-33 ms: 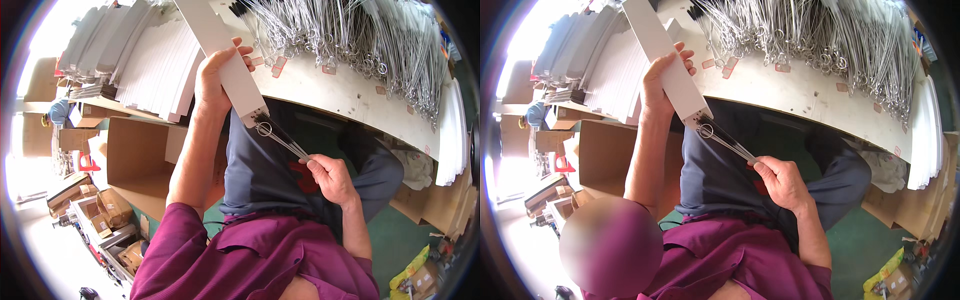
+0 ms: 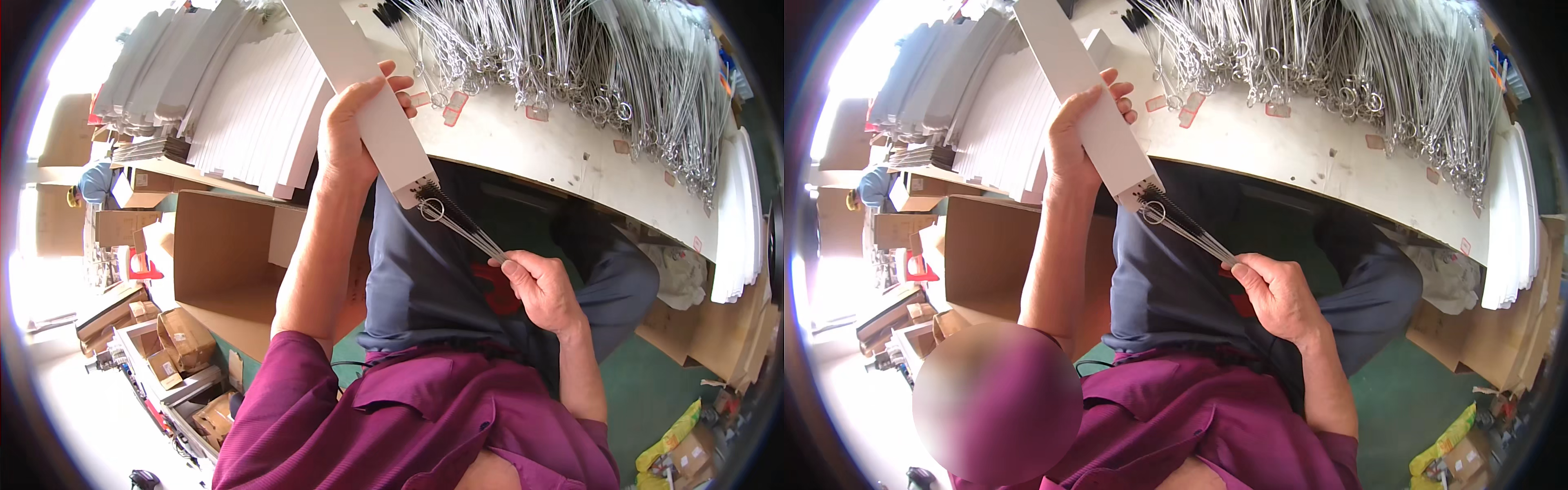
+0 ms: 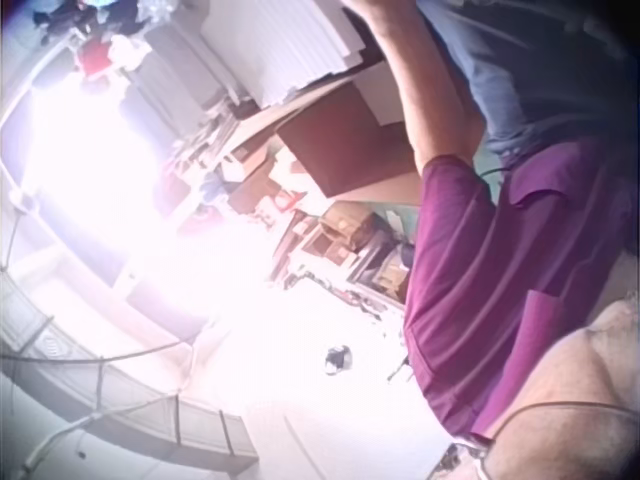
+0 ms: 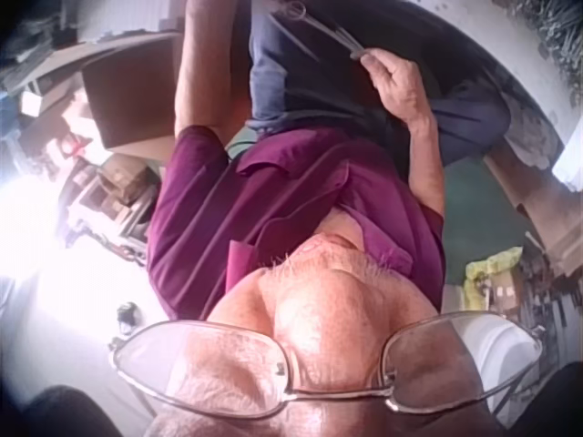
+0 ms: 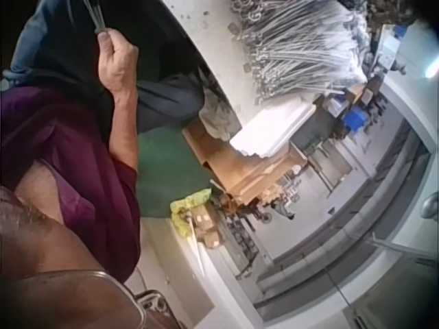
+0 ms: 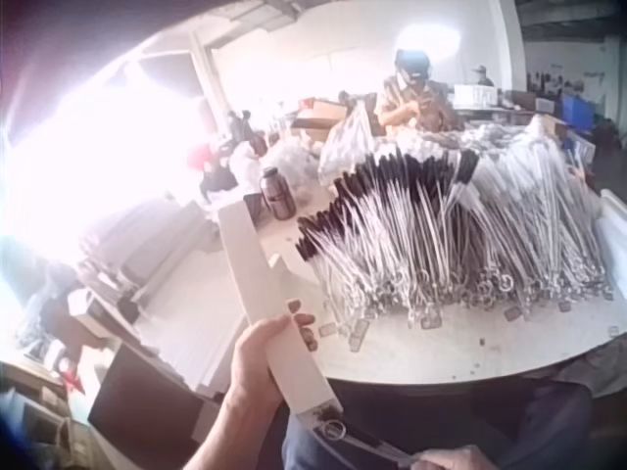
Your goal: The recorder is folding small white cardboard boxes and packing bundles of cleaning brushes into them.
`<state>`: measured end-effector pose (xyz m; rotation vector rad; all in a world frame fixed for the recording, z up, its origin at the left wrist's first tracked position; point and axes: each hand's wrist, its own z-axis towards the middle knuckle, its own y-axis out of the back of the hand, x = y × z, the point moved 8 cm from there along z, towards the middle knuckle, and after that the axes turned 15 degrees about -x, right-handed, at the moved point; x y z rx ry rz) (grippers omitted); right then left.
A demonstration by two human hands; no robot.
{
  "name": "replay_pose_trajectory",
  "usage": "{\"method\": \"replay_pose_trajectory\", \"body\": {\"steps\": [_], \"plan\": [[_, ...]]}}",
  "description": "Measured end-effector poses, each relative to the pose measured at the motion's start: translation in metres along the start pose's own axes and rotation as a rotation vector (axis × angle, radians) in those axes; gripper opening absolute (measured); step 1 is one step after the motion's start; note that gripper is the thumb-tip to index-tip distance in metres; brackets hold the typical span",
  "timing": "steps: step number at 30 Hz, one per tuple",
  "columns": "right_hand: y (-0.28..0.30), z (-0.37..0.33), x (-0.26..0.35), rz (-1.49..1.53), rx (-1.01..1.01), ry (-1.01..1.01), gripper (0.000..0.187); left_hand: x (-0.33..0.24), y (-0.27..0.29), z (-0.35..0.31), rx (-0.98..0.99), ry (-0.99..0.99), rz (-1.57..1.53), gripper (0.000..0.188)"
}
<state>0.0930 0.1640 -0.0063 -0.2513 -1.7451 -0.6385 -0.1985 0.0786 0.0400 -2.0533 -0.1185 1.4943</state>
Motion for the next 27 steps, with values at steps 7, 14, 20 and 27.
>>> {"method": "replay_pose_trajectory", "body": {"steps": [7, 14, 20, 27], "plan": [[0.001, 0.006, -0.022, 0.091, 0.084, -0.14, 0.031, 0.009, 0.0, -0.011, -0.015, 0.027, -0.013, 0.051], [0.005, 0.012, -0.009, -0.07, -0.047, 0.021, 0.031, 0.042, 0.002, -0.023, -0.086, 0.129, -0.078, 0.04], [0.0, 0.027, 0.003, -0.051, -0.054, -0.011, 0.034, 0.078, -0.014, -0.052, 0.002, 0.188, -0.073, 0.032], [0.004, 0.05, 0.024, -0.055, -0.191, 0.133, 0.069, 0.114, -0.032, -0.085, 0.033, 0.145, 0.014, 0.041]]}}
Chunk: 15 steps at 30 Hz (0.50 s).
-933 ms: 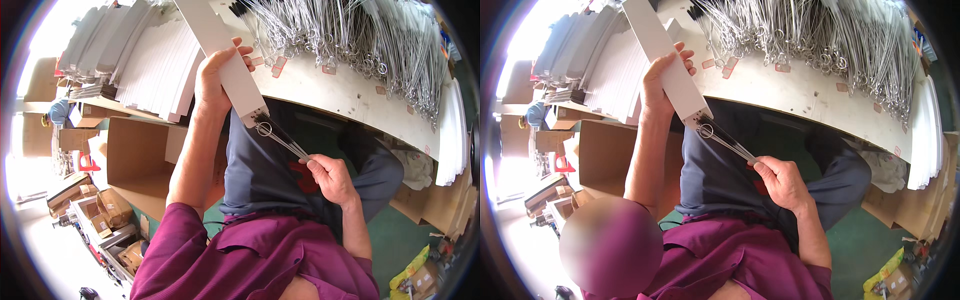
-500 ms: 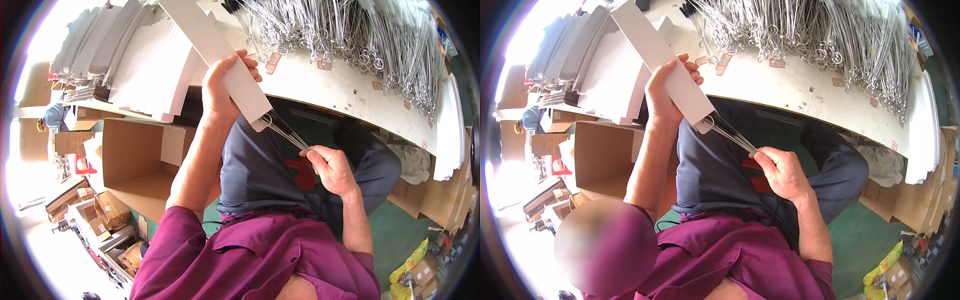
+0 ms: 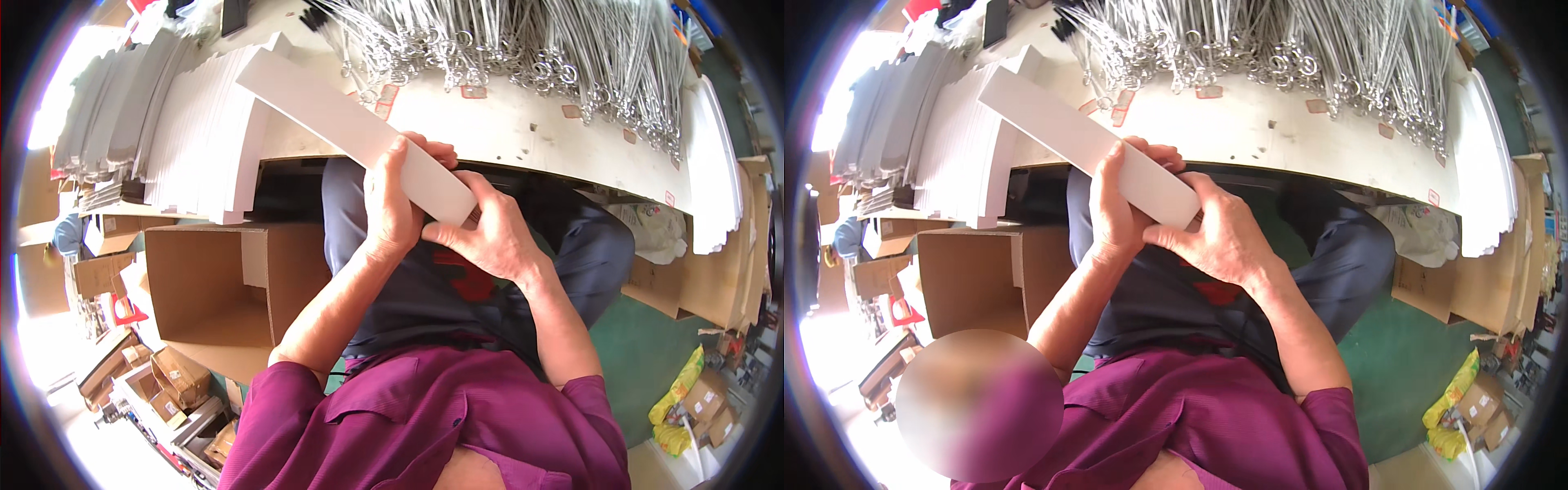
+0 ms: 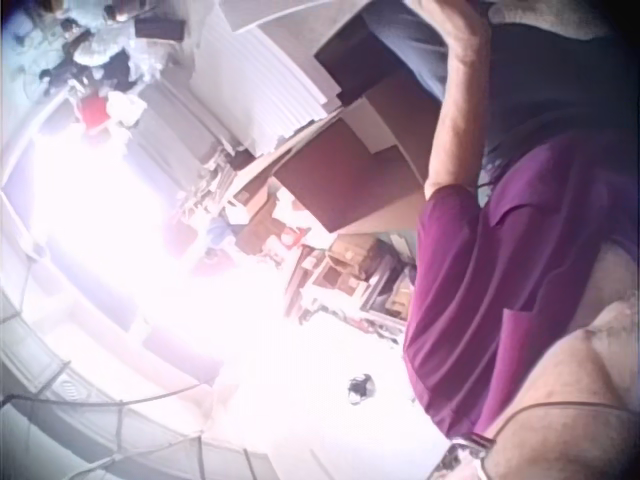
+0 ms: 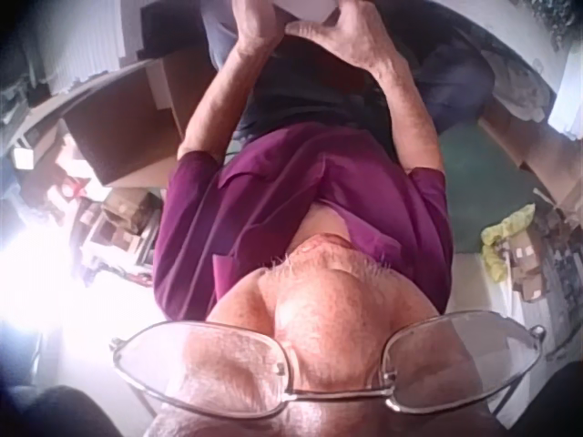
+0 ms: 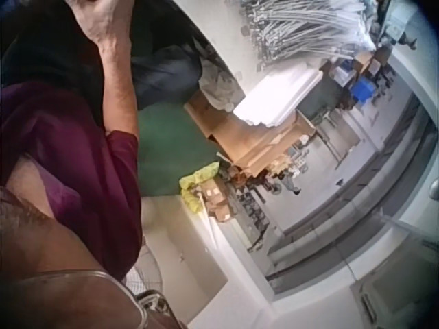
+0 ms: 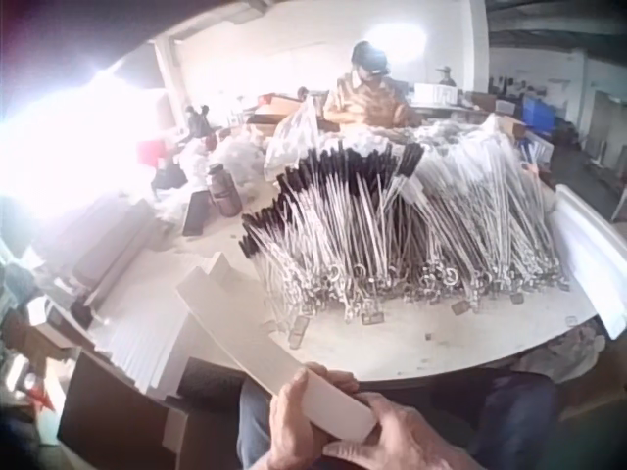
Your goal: The recorder is folding small white cardboard boxes and packing bundles of cleaning brushes into them.
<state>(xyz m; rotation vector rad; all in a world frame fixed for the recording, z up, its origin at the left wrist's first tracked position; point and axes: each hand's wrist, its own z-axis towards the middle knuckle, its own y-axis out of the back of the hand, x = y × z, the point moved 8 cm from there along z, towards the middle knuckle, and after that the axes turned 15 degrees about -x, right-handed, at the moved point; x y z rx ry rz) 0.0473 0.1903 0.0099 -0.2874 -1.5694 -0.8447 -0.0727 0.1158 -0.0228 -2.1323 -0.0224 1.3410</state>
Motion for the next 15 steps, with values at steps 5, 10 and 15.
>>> {"method": "replay_pose_trajectory", "body": {"steps": [5, 10, 15], "plan": [[0.022, -0.003, -0.014, -0.138, 0.003, -0.016, 0.058, 0.006, 0.004, -0.017, 0.101, 0.111, 0.29, 0.05], [0.05, -0.002, -0.007, -0.206, 0.115, 0.047, 0.049, -0.029, -0.005, -0.061, 0.503, -0.181, 1.193, 0.023], [0.059, 0.0, -0.006, -0.422, 0.126, 0.057, 0.049, -0.07, -0.065, -0.094, 0.741, -1.146, 1.317, 0.059]]}}
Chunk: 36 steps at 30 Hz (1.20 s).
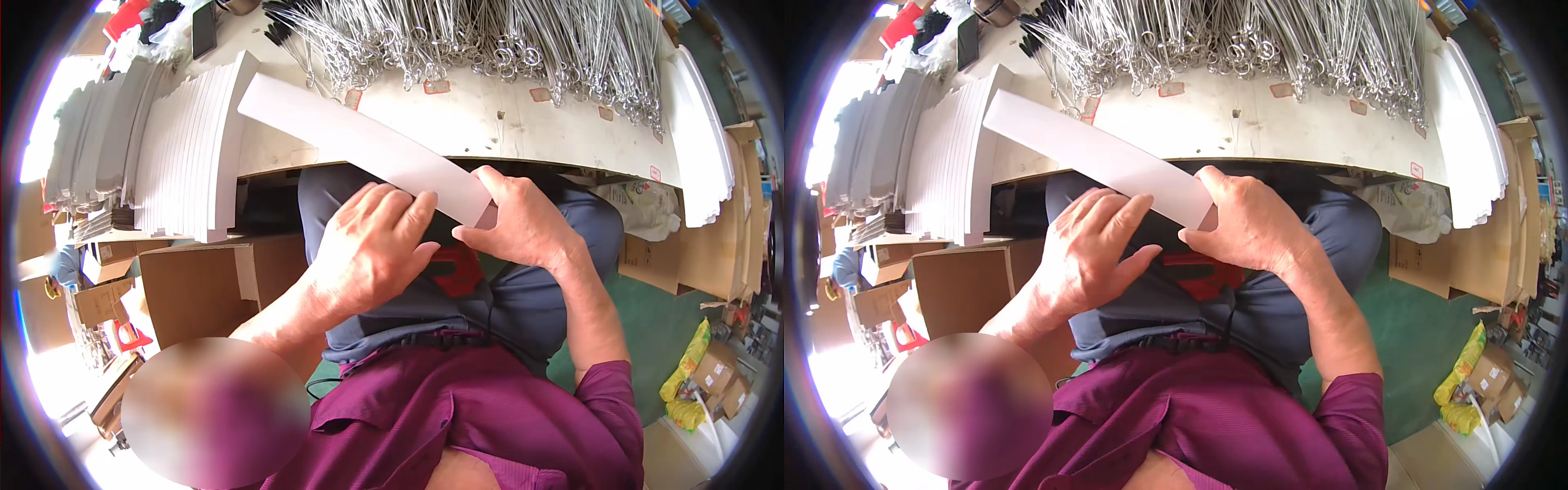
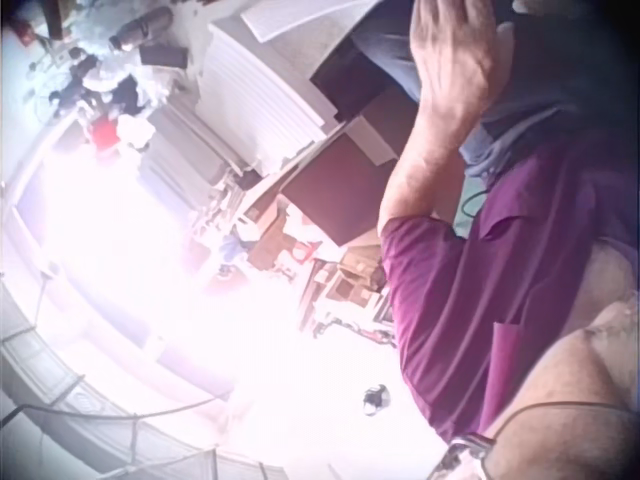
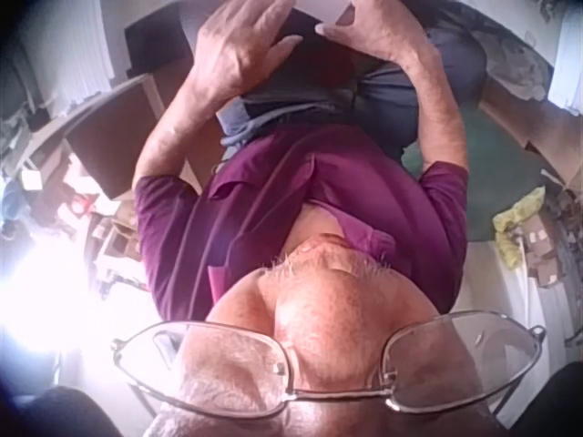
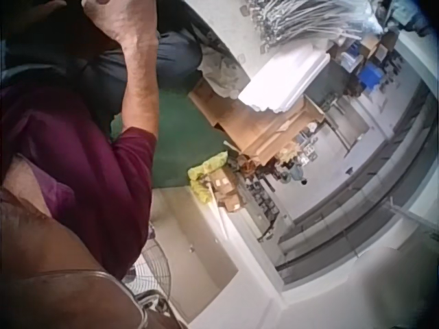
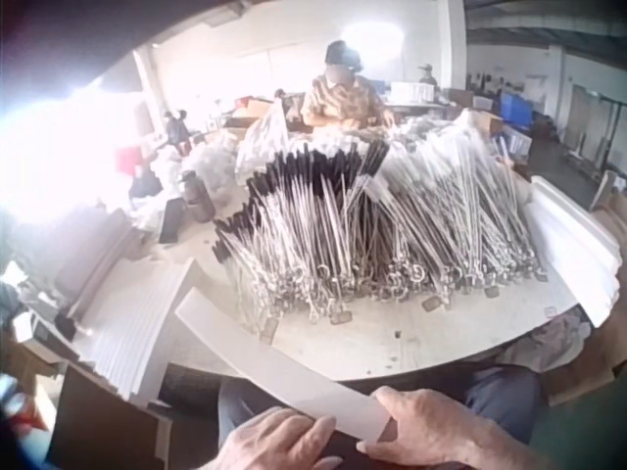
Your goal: The recorder is folding small white cardboard boxes and packing bundles of cleaning brushes into them.
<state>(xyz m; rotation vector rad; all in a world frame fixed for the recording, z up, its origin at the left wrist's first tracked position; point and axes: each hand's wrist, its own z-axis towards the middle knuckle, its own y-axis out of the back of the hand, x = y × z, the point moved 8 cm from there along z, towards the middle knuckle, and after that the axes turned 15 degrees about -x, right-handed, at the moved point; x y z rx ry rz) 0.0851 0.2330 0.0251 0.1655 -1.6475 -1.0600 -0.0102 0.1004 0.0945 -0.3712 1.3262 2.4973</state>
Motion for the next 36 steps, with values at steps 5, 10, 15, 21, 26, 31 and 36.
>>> {"method": "replay_pose_trajectory", "body": {"steps": [5, 10, 15, 21, 26, 31, 36], "plan": [[-0.004, 0.0, 0.006, 0.032, 0.093, 0.0, 0.04, -0.025, 0.013, 0.015, 0.151, -0.06, -0.017, 0.068], [-0.018, -0.005, 0.027, -0.012, 0.102, 0.196, 0.04, 0.015, -0.039, 0.006, 0.306, 0.018, -0.021, 0.068], [-0.015, -0.004, 0.031, -0.075, 0.115, 0.279, 0.055, 0.028, -0.053, -0.007, 0.349, 0.063, -0.029, 0.057], [0.054, 0.007, 0.028, -0.29, -0.259, 0.351, 0.053, 0.042, -0.034, -0.015, 0.209, 0.119, -0.007, 0.049], [0.067, -0.001, -0.032, -0.074, -0.432, -0.052, 0.029, 0.048, -0.03, -0.019, 0.162, 0.228, 0.017, 0.045], [0.021, -0.009, -0.009, 0.154, -0.565, 0.153, 0.013, 0.043, -0.055, -0.028, 0.215, 0.355, 0.06, 0.046], [-0.003, -0.012, -0.014, 0.398, -0.396, 0.03, 0.021, 0.043, -0.062, -0.035, 0.263, 0.44, 0.06, 0.047]]}}
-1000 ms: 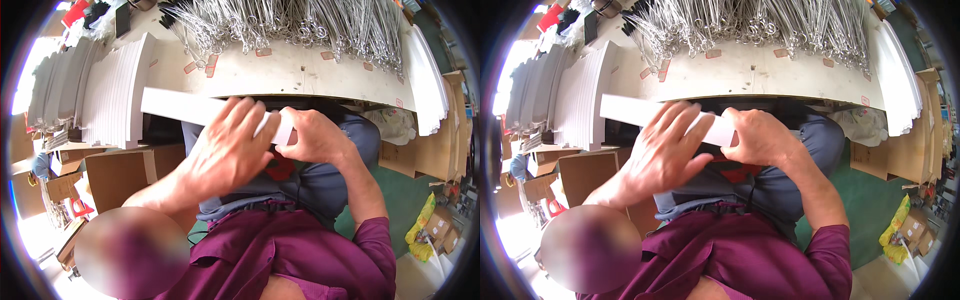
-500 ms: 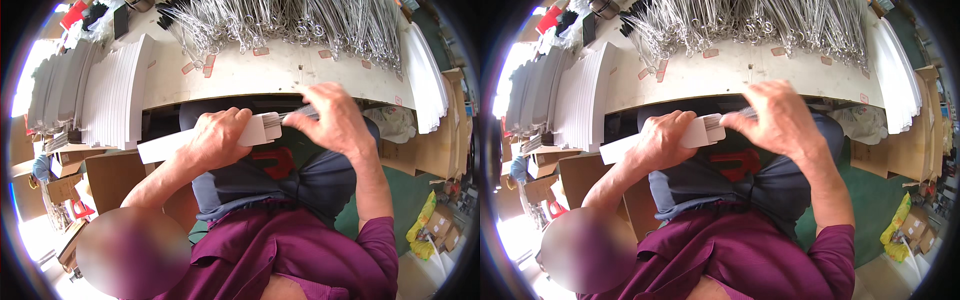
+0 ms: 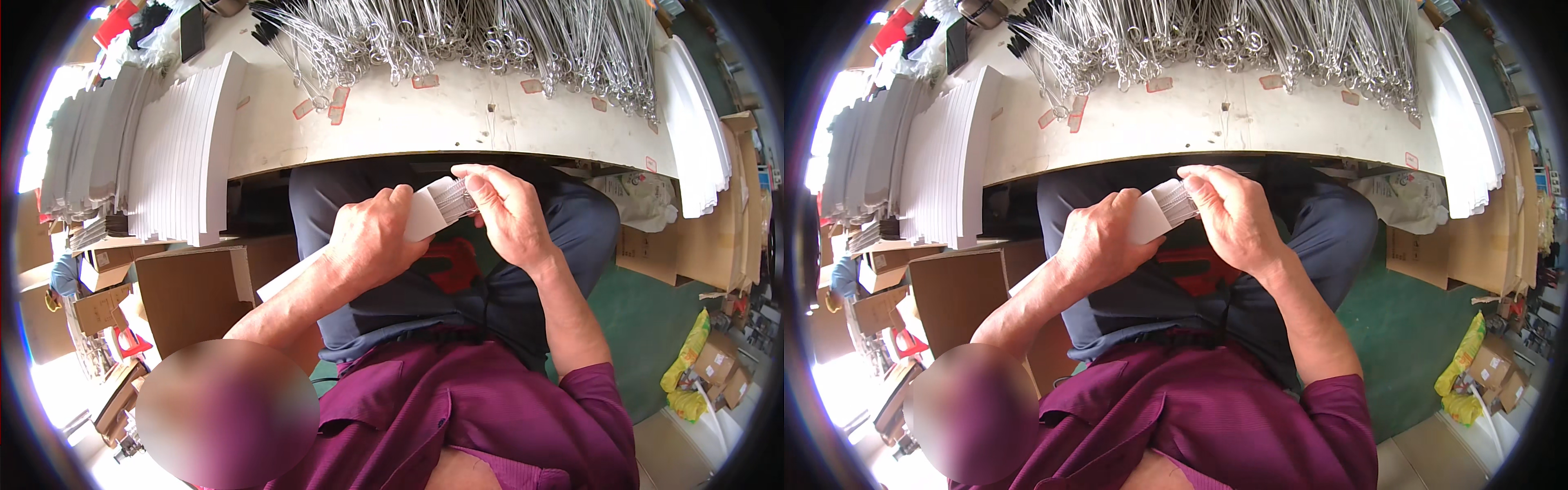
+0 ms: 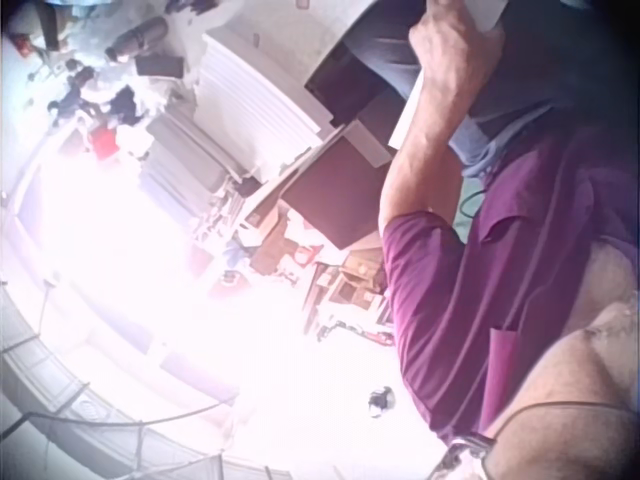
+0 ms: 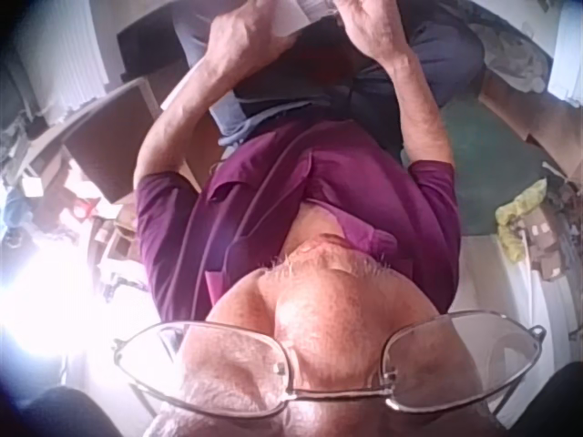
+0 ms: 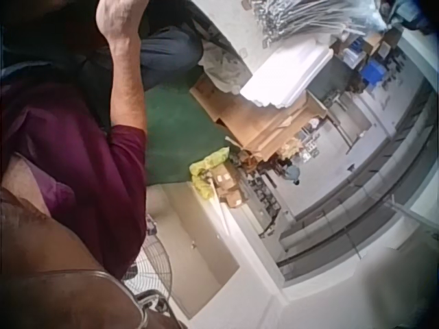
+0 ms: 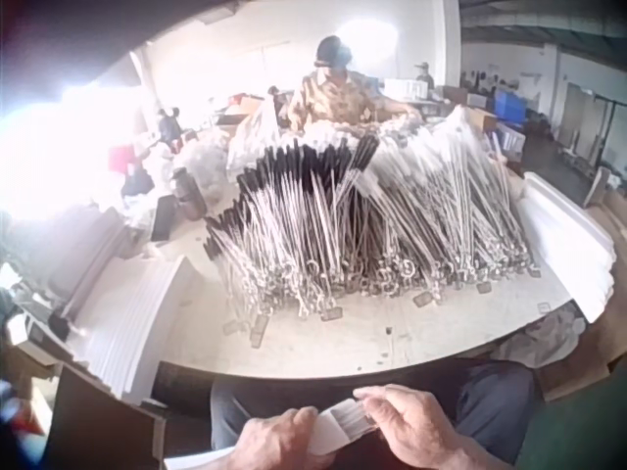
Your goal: The recorder is folding small white cardboard boxes and packing bundles of cleaning brushes into them.
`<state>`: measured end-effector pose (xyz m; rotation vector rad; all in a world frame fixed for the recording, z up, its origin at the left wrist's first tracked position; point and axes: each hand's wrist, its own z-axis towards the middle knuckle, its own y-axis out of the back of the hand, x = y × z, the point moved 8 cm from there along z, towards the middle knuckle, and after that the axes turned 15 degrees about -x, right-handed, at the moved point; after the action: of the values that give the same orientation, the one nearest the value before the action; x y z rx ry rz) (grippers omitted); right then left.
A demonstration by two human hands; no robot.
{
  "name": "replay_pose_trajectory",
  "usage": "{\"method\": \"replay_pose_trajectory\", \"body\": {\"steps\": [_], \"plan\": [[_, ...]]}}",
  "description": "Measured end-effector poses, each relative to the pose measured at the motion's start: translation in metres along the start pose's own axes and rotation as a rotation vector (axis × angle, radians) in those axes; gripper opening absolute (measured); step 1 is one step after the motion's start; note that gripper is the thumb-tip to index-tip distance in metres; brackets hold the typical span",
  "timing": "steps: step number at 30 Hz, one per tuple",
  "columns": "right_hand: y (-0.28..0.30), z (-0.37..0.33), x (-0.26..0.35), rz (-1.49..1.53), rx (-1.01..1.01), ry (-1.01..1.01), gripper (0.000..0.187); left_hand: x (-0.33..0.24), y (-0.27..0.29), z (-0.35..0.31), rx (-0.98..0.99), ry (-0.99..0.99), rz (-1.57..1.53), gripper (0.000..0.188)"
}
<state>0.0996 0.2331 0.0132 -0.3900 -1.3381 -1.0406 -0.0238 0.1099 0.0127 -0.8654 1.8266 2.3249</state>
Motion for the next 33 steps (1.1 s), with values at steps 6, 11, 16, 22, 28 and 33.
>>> {"method": "replay_pose_trajectory", "body": {"steps": [6, 11, 16, 22, 28, 33], "plan": [[0.002, -0.013, -0.025, 0.328, -0.077, -0.365, 0.019, 0.004, -0.004, -0.002, 0.037, 0.071, -0.015, 0.047], [0.012, -0.012, -0.014, 0.134, -0.182, -0.136, 0.011, 0.007, -0.01, -0.005, 0.057, 0.093, -0.003, 0.048], [0.01, -0.013, -0.005, 0.027, -0.151, -0.01, 0.012, 0.011, -0.013, -0.005, 0.055, 0.127, -0.006, 0.049], [0.0, -0.02, 0.022, -0.197, -0.216, 0.413, 0.014, 0.01, -0.017, -0.006, 0.051, 0.136, -0.021, 0.048], [-0.002, -0.022, 0.013, -0.139, -0.171, 0.372, 0.015, 0.008, -0.019, -0.007, 0.045, 0.148, -0.042, 0.047], [-0.008, -0.023, -0.001, -0.012, -0.187, 0.176, 0.027, 0.006, -0.021, -0.008, 0.024, 0.131, -0.043, 0.049]]}}
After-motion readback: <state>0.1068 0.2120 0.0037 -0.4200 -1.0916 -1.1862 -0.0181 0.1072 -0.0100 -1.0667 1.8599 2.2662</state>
